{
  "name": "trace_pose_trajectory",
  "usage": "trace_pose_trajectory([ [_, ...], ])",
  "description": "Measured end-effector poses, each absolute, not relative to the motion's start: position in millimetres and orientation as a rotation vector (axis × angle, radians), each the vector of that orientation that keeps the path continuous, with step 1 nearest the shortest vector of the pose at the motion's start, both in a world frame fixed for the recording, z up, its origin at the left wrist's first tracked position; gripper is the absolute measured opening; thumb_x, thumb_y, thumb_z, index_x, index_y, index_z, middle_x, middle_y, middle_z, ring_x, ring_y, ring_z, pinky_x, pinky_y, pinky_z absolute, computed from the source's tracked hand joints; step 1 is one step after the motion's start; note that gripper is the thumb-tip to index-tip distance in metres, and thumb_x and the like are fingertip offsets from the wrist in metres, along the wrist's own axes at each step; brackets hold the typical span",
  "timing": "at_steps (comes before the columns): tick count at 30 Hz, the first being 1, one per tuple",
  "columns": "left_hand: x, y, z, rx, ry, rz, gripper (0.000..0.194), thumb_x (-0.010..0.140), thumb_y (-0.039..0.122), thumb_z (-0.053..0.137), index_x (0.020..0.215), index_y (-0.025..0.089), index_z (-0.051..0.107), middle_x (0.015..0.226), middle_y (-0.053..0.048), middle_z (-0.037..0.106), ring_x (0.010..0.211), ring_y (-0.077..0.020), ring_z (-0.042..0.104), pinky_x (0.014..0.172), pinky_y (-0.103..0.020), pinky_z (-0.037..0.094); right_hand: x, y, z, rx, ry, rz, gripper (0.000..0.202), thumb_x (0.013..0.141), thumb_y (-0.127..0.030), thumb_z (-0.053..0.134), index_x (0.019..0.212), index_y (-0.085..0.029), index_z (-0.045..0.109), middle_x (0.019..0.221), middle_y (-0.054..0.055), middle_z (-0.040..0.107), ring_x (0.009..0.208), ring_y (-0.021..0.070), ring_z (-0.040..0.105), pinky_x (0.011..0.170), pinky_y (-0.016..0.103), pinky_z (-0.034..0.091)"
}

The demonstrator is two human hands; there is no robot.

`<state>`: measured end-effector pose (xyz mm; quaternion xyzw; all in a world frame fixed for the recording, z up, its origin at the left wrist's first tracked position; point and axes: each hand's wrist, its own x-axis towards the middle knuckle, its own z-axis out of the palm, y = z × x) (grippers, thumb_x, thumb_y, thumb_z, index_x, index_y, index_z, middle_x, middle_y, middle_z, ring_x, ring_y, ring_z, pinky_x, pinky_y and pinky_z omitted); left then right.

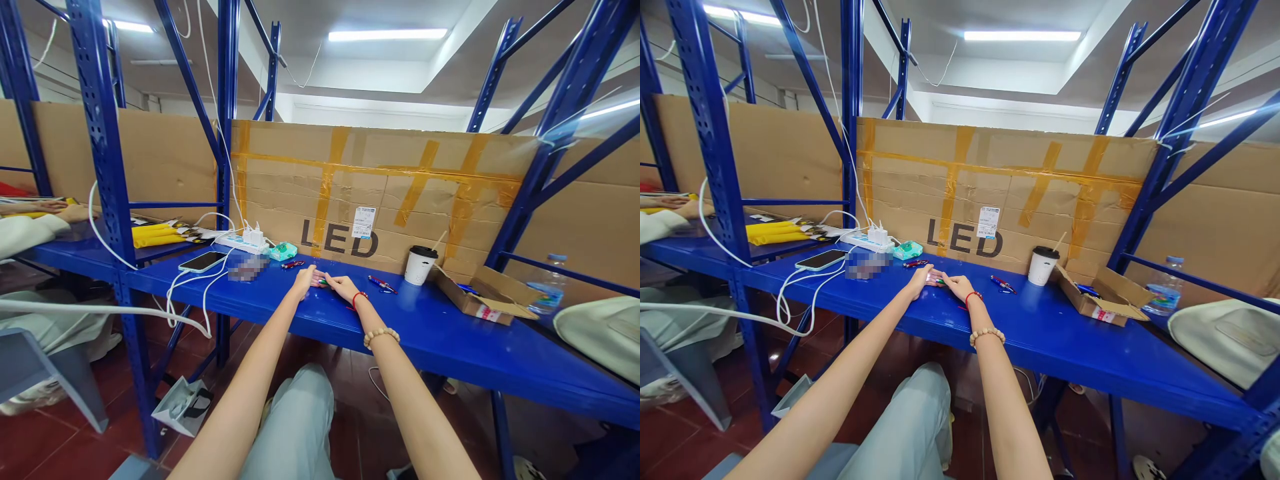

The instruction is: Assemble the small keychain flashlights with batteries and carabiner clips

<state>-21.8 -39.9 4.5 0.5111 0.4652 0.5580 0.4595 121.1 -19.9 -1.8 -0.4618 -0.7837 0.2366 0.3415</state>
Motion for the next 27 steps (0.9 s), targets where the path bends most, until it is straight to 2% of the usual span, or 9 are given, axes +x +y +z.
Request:
trace_pose_trajectory([
  [6,-21.9,-37.8,2.4,1.26,1.136,1.391,0.041,0.084,0.028,0.032,0.073,0.009,0.066,0.071,-0.01,0.068,0.062,-0.0143,0.062,0.061,-0.022,0.049,121.2,-20.5,-1.0,-1.195,-2.049,0.614,0.067,0.067,-0.07,0.037,0.068,-0.013,0.07,0.047,-0.004,0.037,0.047,0.008,0.027,0.047,0.023,0.025],
  [16,-22.8,-36.5,0.8,1.285,1.123,1.397,0.04,0.082,0.028,0.032,0.073,0.01,0.067,0.074,-0.01,0.068,0.067,-0.0161,0.063,0.063,-0.024,0.05,121.7,-19.0,-0.5,-1.202,-2.075,0.609,0.066,0.067,-0.07,0.038,0.069,-0.013,0.072,0.044,-0.005,0.036,0.045,0.0078,0.027,0.045,0.022,0.024],
  [21,-22.9,-36.0,0.4,1.302,1.152,1.404,0.04,0.082,0.028,0.032,0.073,0.01,0.067,0.072,-0.01,0.068,0.064,-0.0154,0.062,0.062,-0.024,0.05,121.3,-20.0,-0.8,-1.205,-2.07,0.591,0.064,0.07,-0.068,0.037,0.068,-0.013,0.071,0.045,-0.002,0.045,0.046,0.0089,0.034,0.046,0.023,0.029],
  [27,-22.5,-36.0,-1.2,1.366,1.187,1.397,0.044,0.082,0.029,0.03,0.072,0.01,0.068,0.071,-0.009,0.068,0.06,-0.0144,0.061,0.062,-0.023,0.049,121.0,-25.2,0.8,-1.19,-2.087,0.6,0.049,0.069,-0.058,0.05,0.077,-0.016,0.073,0.068,0.002,0.066,0.061,0.0131,0.053,0.058,0.022,0.04],
])
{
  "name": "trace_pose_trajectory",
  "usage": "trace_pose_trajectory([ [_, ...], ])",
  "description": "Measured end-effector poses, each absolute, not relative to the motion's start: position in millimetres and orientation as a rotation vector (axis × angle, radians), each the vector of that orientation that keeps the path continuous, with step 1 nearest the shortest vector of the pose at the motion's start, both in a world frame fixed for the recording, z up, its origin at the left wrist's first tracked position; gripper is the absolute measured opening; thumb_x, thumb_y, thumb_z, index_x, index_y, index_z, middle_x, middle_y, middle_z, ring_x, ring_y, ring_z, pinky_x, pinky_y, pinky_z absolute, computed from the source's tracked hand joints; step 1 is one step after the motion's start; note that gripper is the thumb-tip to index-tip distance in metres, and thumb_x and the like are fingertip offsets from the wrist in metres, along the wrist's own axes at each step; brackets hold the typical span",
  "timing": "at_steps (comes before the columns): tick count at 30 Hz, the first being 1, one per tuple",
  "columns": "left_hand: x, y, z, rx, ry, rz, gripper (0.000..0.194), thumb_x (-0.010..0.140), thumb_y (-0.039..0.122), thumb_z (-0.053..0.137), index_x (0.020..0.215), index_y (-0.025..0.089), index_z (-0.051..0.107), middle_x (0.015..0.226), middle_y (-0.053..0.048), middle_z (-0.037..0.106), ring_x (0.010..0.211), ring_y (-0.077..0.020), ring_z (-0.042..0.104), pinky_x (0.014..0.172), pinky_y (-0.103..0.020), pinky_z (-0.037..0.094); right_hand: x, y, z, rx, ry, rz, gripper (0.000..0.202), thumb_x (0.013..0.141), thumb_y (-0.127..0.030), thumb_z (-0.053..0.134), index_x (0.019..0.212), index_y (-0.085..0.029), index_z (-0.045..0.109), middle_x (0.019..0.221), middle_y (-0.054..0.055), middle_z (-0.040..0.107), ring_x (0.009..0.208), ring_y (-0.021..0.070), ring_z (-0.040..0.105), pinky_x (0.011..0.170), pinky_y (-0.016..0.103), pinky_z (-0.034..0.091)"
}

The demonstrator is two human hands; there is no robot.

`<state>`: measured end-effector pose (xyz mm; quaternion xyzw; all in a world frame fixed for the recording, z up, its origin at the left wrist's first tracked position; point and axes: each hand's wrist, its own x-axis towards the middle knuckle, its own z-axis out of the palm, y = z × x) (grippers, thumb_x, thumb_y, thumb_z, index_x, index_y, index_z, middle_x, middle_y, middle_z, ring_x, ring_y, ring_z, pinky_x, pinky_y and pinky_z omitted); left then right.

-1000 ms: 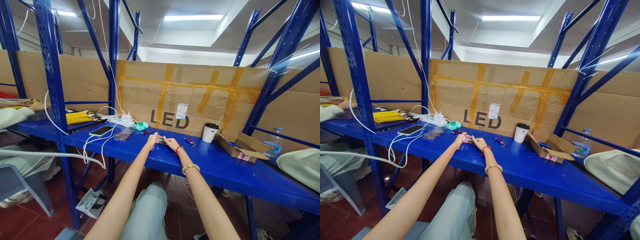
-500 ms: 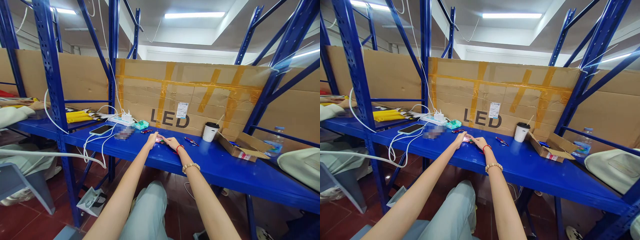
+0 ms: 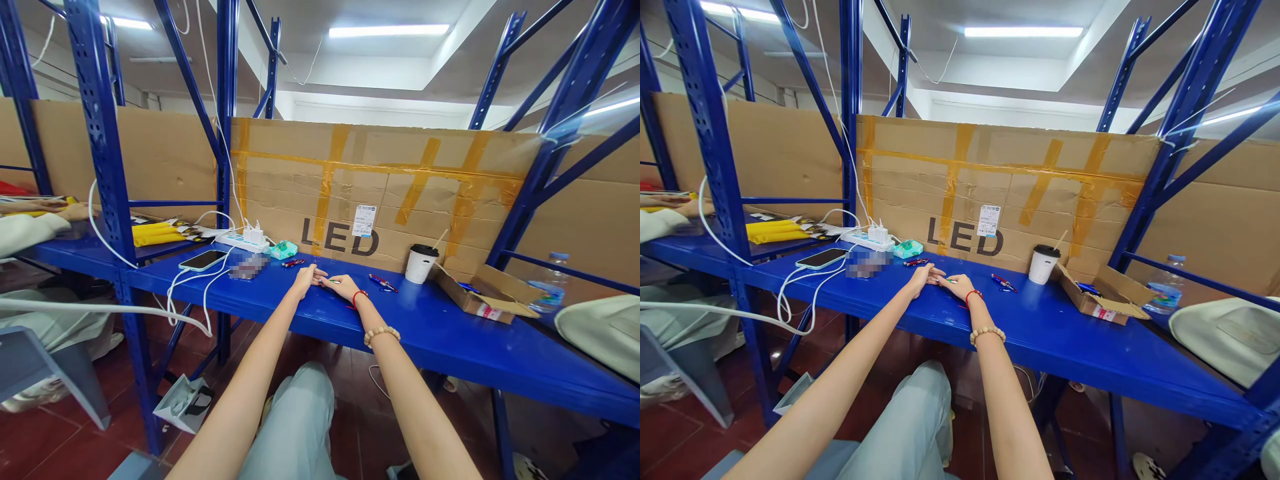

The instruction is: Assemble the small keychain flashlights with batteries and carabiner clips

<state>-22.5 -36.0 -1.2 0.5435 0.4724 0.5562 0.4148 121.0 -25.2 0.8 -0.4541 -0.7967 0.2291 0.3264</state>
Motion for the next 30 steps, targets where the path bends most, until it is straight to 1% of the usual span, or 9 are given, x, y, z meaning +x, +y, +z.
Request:
trace_pose_trajectory([
  [5,-21.2,-37.1,-0.9,1.432,1.285,1.419,0.044,0.081,0.029,0.028,0.076,0.011,0.069,0.076,-0.009,0.069,0.069,-0.0162,0.063,0.067,-0.024,0.048,119.8,-23.6,0.1,-1.215,-2.085,0.547,0.038,0.073,-0.05,0.052,0.081,-0.018,0.071,0.083,0.003,0.069,0.077,0.0162,0.059,0.069,0.023,0.044],
  [8,-23.7,-38.6,0.6,1.453,1.442,1.496,0.042,0.08,0.024,0.028,0.084,0.013,0.068,0.088,-0.007,0.068,0.085,-0.017,0.061,0.076,-0.024,0.046,119.7,-19.1,-1.0,-1.28,-2.052,0.478,0.03,0.079,-0.038,0.049,0.093,-0.019,0.068,0.09,0.002,0.068,0.085,0.0152,0.059,0.076,0.023,0.043],
  [11,-28.5,-39.4,1.6,1.448,1.682,1.551,0.039,0.079,0.021,0.028,0.091,0.016,0.065,0.103,-0.006,0.064,0.101,-0.0194,0.055,0.087,-0.028,0.039,122.0,-16.2,-1.2,-1.414,-1.993,0.392,0.027,0.082,-0.03,0.045,0.099,-0.023,0.065,0.096,0.002,0.067,0.092,0.0165,0.057,0.081,0.027,0.041],
  [16,-30.1,-35.5,-0.1,1.544,2.01,1.414,0.032,0.079,0.022,0.034,0.093,0.018,0.062,0.112,-0.011,0.058,0.109,-0.0265,0.049,0.093,-0.042,0.032,128.6,-20.7,1.4,-1.697,-1.854,0.235,0.025,0.083,-0.023,0.045,0.102,-0.028,0.061,0.109,0.001,0.06,0.106,0.0213,0.05,0.086,0.037,0.035],
  [19,-27.8,-30.3,-2.8,1.72,2.105,1.273,0.03,0.077,0.023,0.04,0.099,0.019,0.059,0.118,-0.01,0.055,0.116,-0.0264,0.043,0.096,-0.043,0.029,132.2,-23.5,2.7,-1.819,-1.779,0.154,0.025,0.083,-0.019,0.046,0.103,-0.028,0.059,0.111,0.002,0.058,0.107,0.0204,0.047,0.088,0.037,0.033],
  [24,-42.8,-22.7,-4.4,1.998,2.243,1.002,0.042,0.074,0.022,0.044,0.114,0.012,0.051,0.134,-0.014,0.038,0.13,-0.0281,0.018,0.105,-0.043,0.015,139.9,-23.4,3.8,-1.947,-1.692,0.054,0.026,0.085,-0.03,0.048,0.108,-0.017,0.053,0.112,0.007,0.053,0.099,0.0188,0.052,0.085,0.04,0.042],
  [26,-58.2,-21.1,-3.3,2.066,2.307,0.899,0.045,0.076,0.022,0.042,0.118,0.009,0.047,0.137,-0.015,0.032,0.132,-0.0275,0.012,0.107,-0.043,0.01,142.0,-23.9,4.4,-2.009,-1.64,0.015,0.029,0.086,-0.031,0.048,0.11,-0.016,0.052,0.113,0.008,0.052,0.096,0.0182,0.053,0.081,0.04,0.045],
  [28,-76.1,-20.1,-1.7,2.105,2.359,0.799,0.046,0.077,0.025,0.04,0.12,0.007,0.046,0.139,-0.016,0.029,0.132,-0.0278,0.01,0.107,-0.044,0.008,142.4,-25.1,5.0,-2.062,-1.588,-0.024,0.028,0.086,-0.03,0.047,0.111,-0.017,0.051,0.114,0.008,0.052,0.095,0.018,0.054,0.081,0.039,0.046],
  [30,-92.9,-19.3,-0.3,2.122,2.394,0.706,0.047,0.079,0.027,0.037,0.121,0.007,0.045,0.138,-0.016,0.029,0.131,-0.0289,0.012,0.106,-0.046,0.012,141.1,-26.2,5.3,-2.1,-1.547,-0.054,0.03,0.086,-0.031,0.048,0.112,-0.017,0.05,0.115,0.007,0.051,0.097,0.0186,0.053,0.081,0.04,0.045],
])
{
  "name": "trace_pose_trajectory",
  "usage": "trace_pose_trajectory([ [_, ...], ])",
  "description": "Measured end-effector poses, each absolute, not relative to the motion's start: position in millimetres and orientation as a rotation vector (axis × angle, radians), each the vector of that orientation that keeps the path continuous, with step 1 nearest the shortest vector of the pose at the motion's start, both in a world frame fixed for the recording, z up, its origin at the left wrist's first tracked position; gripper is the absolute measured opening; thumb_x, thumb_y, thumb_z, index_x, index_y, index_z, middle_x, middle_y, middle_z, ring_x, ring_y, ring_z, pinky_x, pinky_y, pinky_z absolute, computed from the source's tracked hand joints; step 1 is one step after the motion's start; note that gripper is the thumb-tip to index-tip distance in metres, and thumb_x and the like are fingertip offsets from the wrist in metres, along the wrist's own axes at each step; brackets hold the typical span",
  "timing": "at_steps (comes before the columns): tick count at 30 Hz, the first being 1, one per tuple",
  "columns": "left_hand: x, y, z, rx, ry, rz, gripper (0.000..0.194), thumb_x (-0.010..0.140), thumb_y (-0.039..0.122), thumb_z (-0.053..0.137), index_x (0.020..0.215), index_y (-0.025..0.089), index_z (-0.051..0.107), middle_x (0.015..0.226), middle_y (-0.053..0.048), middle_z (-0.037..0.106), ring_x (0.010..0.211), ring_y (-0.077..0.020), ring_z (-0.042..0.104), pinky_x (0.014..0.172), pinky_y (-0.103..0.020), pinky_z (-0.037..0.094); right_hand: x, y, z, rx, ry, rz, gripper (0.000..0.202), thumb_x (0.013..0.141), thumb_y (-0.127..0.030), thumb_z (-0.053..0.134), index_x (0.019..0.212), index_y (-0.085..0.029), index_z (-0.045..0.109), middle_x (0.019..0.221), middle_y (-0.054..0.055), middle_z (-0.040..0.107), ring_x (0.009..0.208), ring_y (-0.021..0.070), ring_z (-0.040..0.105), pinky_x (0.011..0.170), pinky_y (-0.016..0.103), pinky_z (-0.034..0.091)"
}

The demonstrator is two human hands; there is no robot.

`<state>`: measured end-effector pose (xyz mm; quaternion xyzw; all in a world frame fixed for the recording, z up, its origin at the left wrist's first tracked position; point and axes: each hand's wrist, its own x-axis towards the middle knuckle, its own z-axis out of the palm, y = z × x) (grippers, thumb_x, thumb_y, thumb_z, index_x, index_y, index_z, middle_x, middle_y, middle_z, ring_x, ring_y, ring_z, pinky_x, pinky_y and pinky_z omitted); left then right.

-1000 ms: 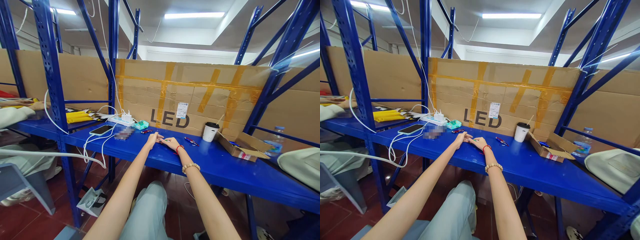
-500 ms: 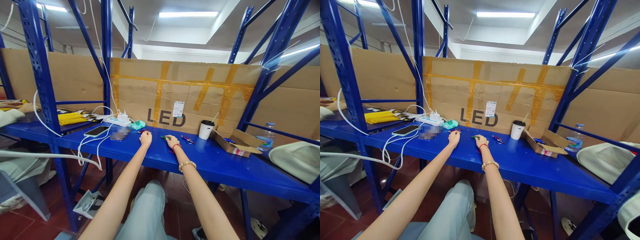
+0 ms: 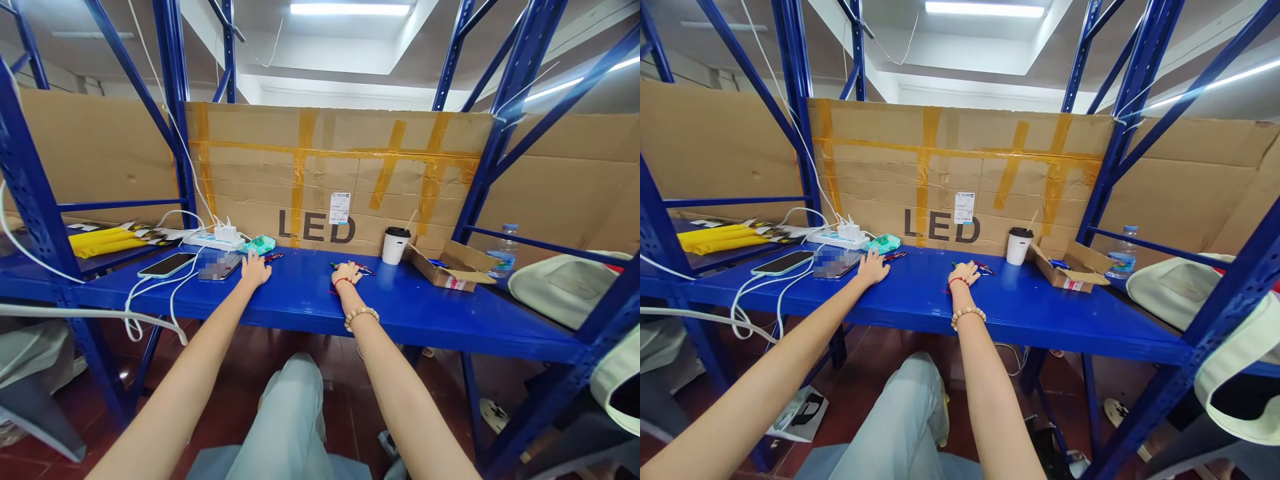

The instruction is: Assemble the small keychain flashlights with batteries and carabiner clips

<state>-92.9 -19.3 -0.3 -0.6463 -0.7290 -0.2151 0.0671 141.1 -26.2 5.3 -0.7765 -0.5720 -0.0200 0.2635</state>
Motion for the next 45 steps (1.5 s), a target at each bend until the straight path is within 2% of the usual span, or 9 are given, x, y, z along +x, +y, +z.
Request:
trace_pose_trajectory([
  [7,-109.9,-21.6,1.8,-2.002,-2.088,-0.499,0.038,0.084,0.025,0.031,0.111,0.013,0.054,0.127,-0.012,0.047,0.125,-0.0274,0.028,0.101,-0.045,0.022,136.9,-20.6,3.3,-2.158,-1.484,0.006,0.027,0.084,-0.025,0.046,0.101,-0.012,0.062,0.121,0.017,0.047,0.115,0.0279,0.038,0.095,0.044,0.027],
  [12,-100.9,-26.8,5.2,-2.066,-1.926,-0.494,0.033,0.085,0.02,0.03,0.102,0.014,0.058,0.12,-0.012,0.051,0.123,-0.0248,0.031,0.101,-0.041,0.021,136.9,-18.9,2.6,-2.181,-1.468,0.041,0.032,0.084,-0.025,0.042,0.106,-0.011,0.061,0.125,0.019,0.042,0.118,0.0302,0.032,0.095,0.047,0.022],
  [15,-98.3,-27.8,6.7,-2.175,-1.838,-0.477,0.032,0.084,0.021,0.035,0.108,0.02,0.056,0.118,-0.008,0.054,0.116,-0.0214,0.041,0.097,-0.035,0.028,136.0,-21.6,3.2,-2.195,-1.465,0.05,0.034,0.084,-0.025,0.042,0.11,-0.01,0.058,0.128,0.02,0.039,0.12,0.0305,0.028,0.096,0.047,0.019],
  [19,-96.5,-28.0,6.8,-2.317,-1.721,-0.469,0.029,0.084,0.026,0.039,0.106,0.026,0.057,0.125,-0.002,0.05,0.118,-0.0188,0.04,0.094,-0.029,0.031,135.1,-23.7,2.9,-2.201,-1.465,0.04,0.038,0.084,-0.027,0.042,0.113,-0.006,0.056,0.128,0.02,0.039,0.119,0.0295,0.028,0.098,0.046,0.017],
  [27,-88.7,-31.1,7.3,-2.331,-1.687,-0.53,0.026,0.083,0.025,0.041,0.093,0.016,0.063,0.104,-0.013,0.06,0.103,-0.0237,0.052,0.093,-0.031,0.03,134.0,-17.3,-2.9,-2.211,-1.424,0.021,0.052,0.082,-0.032,0.044,0.124,-0.001,0.044,0.131,0.025,0.034,0.121,0.034,0.023,0.096,0.051,0.016],
  [31,-83.6,-31.8,7.4,-2.262,-1.744,-0.549,0.027,0.084,0.02,0.039,0.103,0.012,0.057,0.109,-0.017,0.055,0.106,-0.0279,0.049,0.094,-0.038,0.028,132.2,-14.7,-5.5,-2.215,-1.381,0.001,0.057,0.081,-0.031,0.045,0.129,-0.002,0.036,0.134,0.026,0.029,0.125,0.0372,0.018,0.095,0.056,0.015],
  [35,-75.5,-27.5,7.5,-2.227,-1.805,-0.508,0.027,0.085,0.016,0.041,0.109,0.015,0.053,0.115,-0.016,0.05,0.109,-0.0274,0.046,0.095,-0.043,0.027,131.3,-15.9,-6.0,-2.19,-1.382,-0.029,0.055,0.079,-0.032,0.047,0.126,-0.005,0.041,0.131,0.025,0.034,0.125,0.0357,0.02,0.096,0.054,0.015],
  [41,-61.4,-20.4,6.1,-2.193,-1.895,-0.452,0.028,0.085,0.03,0.049,0.108,0.015,0.052,0.115,-0.009,0.05,0.103,-0.0212,0.049,0.089,-0.044,0.04,129.9,-26.9,-1.4,-2.077,-1.443,-0.087,0.044,0.076,-0.029,0.052,0.114,-0.007,0.053,0.123,0.023,0.041,0.119,0.0331,0.031,0.096,0.05,0.018],
  [45,-65.1,-25.0,7.3,-2.206,-1.871,-0.423,0.025,0.086,0.03,0.048,0.104,0.014,0.055,0.112,-0.008,0.053,0.103,-0.0204,0.05,0.091,-0.044,0.038,126.4,-33.1,5.2,-1.87,-1.606,-0.117,0.027,0.076,-0.023,0.051,0.1,-0.02,0.062,0.118,0.012,0.047,0.115,0.0255,0.037,0.095,0.041,0.024],
])
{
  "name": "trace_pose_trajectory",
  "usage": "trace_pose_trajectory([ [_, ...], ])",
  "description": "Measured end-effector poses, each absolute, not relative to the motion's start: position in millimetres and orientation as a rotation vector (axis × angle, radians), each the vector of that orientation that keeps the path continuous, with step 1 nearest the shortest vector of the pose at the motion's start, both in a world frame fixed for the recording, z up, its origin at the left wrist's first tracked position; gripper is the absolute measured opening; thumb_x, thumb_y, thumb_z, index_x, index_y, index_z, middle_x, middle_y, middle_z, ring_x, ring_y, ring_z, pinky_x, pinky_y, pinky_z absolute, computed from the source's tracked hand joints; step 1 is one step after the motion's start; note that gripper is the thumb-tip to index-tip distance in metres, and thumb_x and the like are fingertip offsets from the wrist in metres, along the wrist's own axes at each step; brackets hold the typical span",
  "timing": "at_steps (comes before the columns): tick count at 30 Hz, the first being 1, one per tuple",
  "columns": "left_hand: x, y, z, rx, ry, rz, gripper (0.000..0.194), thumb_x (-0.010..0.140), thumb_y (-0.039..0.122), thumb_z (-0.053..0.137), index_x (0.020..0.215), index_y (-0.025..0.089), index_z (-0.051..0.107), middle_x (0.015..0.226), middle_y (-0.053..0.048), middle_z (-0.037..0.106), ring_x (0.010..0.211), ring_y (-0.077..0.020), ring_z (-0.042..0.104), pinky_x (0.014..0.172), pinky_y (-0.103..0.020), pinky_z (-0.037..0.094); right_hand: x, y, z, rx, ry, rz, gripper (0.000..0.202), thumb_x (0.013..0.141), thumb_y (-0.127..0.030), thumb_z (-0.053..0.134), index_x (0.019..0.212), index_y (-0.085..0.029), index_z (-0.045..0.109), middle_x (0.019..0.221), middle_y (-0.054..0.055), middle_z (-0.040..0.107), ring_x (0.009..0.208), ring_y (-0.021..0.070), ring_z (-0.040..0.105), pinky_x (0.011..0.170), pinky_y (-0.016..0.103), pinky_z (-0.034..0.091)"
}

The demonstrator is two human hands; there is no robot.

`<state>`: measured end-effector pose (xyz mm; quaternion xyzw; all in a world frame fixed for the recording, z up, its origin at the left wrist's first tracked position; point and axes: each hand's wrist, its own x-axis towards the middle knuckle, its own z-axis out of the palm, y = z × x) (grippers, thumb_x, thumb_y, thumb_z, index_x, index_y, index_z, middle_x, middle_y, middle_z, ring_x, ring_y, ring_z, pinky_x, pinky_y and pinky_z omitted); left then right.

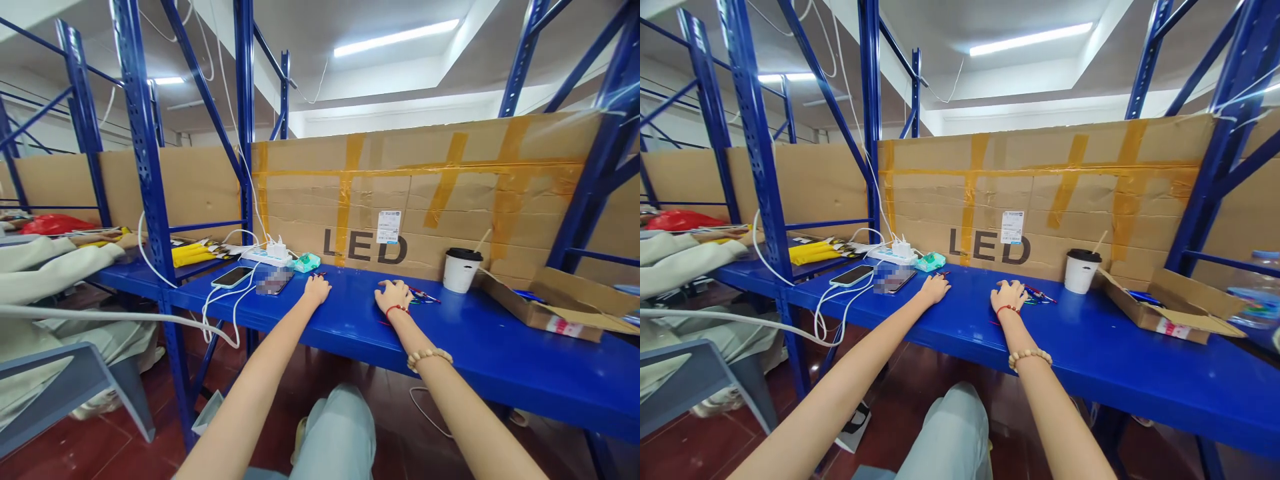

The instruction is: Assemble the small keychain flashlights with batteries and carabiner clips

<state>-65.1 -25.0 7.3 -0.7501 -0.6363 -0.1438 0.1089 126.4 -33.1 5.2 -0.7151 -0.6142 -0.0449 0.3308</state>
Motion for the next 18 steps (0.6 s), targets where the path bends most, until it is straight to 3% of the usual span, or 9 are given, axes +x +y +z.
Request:
trace_pose_trajectory([
  [5,-72.1,-32.9,10.7,-2.321,-1.778,-0.45,0.022,0.083,0.014,0.044,0.087,0.01,0.065,0.1,-0.016,0.06,0.1,-0.0245,0.054,0.093,-0.038,0.035,120.0,-31.6,10.0,-1.662,-1.791,-0.112,0.021,0.076,-0.021,0.049,0.087,-0.025,0.066,0.105,0.004,0.055,0.105,0.0203,0.044,0.091,0.034,0.03],
  [8,-73.1,-35.3,11.8,-2.402,-1.718,-0.523,0.027,0.077,0.006,0.043,0.087,0.014,0.066,0.1,-0.012,0.062,0.098,-0.0229,0.055,0.091,-0.034,0.037,114.4,-29.6,7.4,-1.536,-1.921,-0.105,0.022,0.075,-0.019,0.047,0.087,-0.024,0.066,0.103,0.005,0.057,0.102,0.0216,0.047,0.086,0.036,0.034],
  [18,-78.8,-24.5,7.0,-2.605,-1.59,-0.916,0.03,0.068,0.003,0.047,0.088,0.016,0.064,0.093,-0.004,0.061,0.084,-0.0168,0.057,0.077,-0.027,0.045,95.3,-30.5,-4.4,-1.209,-2.43,-0.407,0.043,0.082,-0.02,0.036,0.124,-0.015,0.043,0.125,0.013,0.046,0.109,0.0267,0.045,0.085,0.041,0.039],
])
